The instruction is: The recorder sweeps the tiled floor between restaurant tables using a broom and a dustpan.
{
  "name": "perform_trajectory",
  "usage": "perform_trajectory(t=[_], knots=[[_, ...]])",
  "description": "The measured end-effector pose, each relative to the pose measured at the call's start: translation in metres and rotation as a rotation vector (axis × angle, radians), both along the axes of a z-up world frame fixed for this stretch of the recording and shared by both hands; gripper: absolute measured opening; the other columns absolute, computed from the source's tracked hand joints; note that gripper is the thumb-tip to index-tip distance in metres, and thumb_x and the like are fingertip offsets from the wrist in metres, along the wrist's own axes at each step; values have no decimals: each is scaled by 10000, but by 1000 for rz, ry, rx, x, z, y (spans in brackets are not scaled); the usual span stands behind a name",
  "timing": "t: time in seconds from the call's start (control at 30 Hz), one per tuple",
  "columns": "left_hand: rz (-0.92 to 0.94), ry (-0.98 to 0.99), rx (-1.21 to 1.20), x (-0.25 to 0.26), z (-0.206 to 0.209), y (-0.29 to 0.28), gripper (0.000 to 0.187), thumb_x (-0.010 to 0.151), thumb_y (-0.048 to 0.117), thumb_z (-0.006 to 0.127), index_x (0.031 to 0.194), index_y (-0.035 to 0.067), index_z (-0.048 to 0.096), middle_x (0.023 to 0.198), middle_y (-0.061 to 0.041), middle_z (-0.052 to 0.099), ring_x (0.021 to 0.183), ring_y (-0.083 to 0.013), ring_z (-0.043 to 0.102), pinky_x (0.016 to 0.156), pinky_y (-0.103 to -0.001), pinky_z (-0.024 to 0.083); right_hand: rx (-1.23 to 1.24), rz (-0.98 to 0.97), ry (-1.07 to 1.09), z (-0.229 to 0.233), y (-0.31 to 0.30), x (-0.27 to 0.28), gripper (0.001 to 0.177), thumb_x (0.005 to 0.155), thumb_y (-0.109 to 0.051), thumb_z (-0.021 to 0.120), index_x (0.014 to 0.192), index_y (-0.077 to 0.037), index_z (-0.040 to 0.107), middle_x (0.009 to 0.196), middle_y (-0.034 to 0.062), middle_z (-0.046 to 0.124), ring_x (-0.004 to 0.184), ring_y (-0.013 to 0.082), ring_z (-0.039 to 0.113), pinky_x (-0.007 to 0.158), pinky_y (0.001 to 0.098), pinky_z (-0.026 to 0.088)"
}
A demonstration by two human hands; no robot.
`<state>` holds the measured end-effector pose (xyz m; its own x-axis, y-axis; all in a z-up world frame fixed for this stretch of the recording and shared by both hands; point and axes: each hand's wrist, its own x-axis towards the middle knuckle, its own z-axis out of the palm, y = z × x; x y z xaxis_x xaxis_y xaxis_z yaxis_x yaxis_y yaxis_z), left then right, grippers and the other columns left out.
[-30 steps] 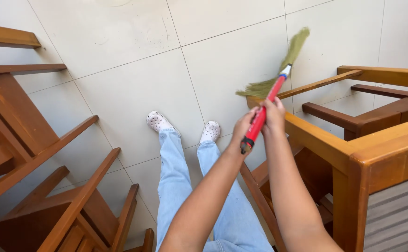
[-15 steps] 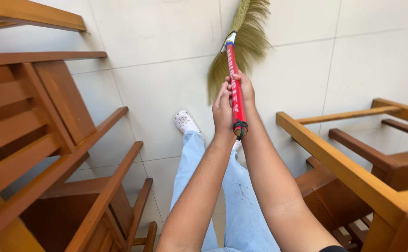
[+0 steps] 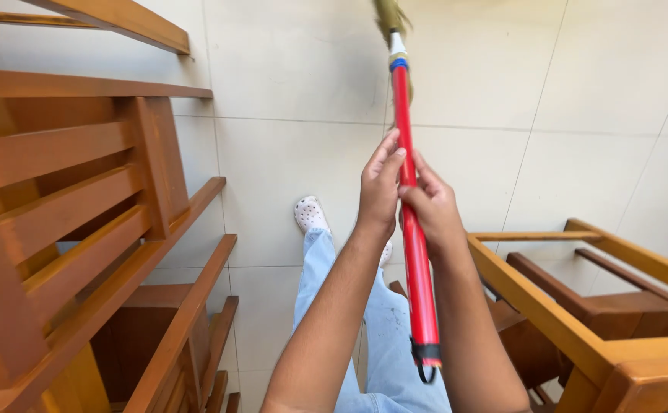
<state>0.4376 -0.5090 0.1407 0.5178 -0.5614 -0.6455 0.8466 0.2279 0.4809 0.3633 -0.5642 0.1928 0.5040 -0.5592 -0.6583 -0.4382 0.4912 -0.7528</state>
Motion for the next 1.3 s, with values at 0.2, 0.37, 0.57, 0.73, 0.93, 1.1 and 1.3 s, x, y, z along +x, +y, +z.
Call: perform_trajectory(t=[0.2,0.37,0.57,0.73,0.93,1.1,1.3], knots=[[277,-33,12,31,-31,41,596,1049,80,558,1620,26,397,1100,-98,585,890,-139,548,749,-288,492,-238,586,0,-20,17,52,693,855,-102,578,1537,-3,498,1092,114,722,908,153,661,809,275,536],[425,76,153,73,-20,74,590,975,66,475,1549,45,337,1125,-128,650,963,-198,665,795,-321,572,-162,798,15,-43,29,123,713,818,-117,629,1502,-30,446,1056,127,717,874,191,694,789,301,568],[530,125,288,60,-107,81,498,1038,171,405,1527,74,396,1187,-70,631,971,-141,608,739,-276,513,280,778,29,-147,26,151,622,819,-97,625,1437,-44,577,977,125,697,781,194,659,662,317,564],[437,78,284,38,-172,51,485,1088,174,426,1552,47,484,1120,-99,557,850,-160,457,680,-313,403,477,652,87,-197,-22,128,655,790,-66,605,1445,-56,587,947,119,691,760,193,653,592,336,555],[179,263,248,19,-147,-25,521,984,133,451,1492,27,490,1210,-90,630,1024,-154,618,897,-407,500,-71,961,328,-140,-108,105,727,739,-95,711,1451,-109,564,985,198,741,858,266,725,771,359,573],[225,235,310,32,-101,-75,521,1041,212,475,1529,52,387,1348,-40,574,1145,-129,589,981,-397,478,-364,1135,442,-17,-132,106,703,751,-164,693,1442,-124,572,1035,241,739,922,346,735,862,408,566],[457,-91,328,99,-48,-75,540,1046,159,495,1556,14,394,1331,-157,606,1141,-218,599,968,-358,495,-460,1145,195,19,-123,164,692,763,-191,690,1440,-125,565,1093,222,728,951,340,729,872,412,553]])
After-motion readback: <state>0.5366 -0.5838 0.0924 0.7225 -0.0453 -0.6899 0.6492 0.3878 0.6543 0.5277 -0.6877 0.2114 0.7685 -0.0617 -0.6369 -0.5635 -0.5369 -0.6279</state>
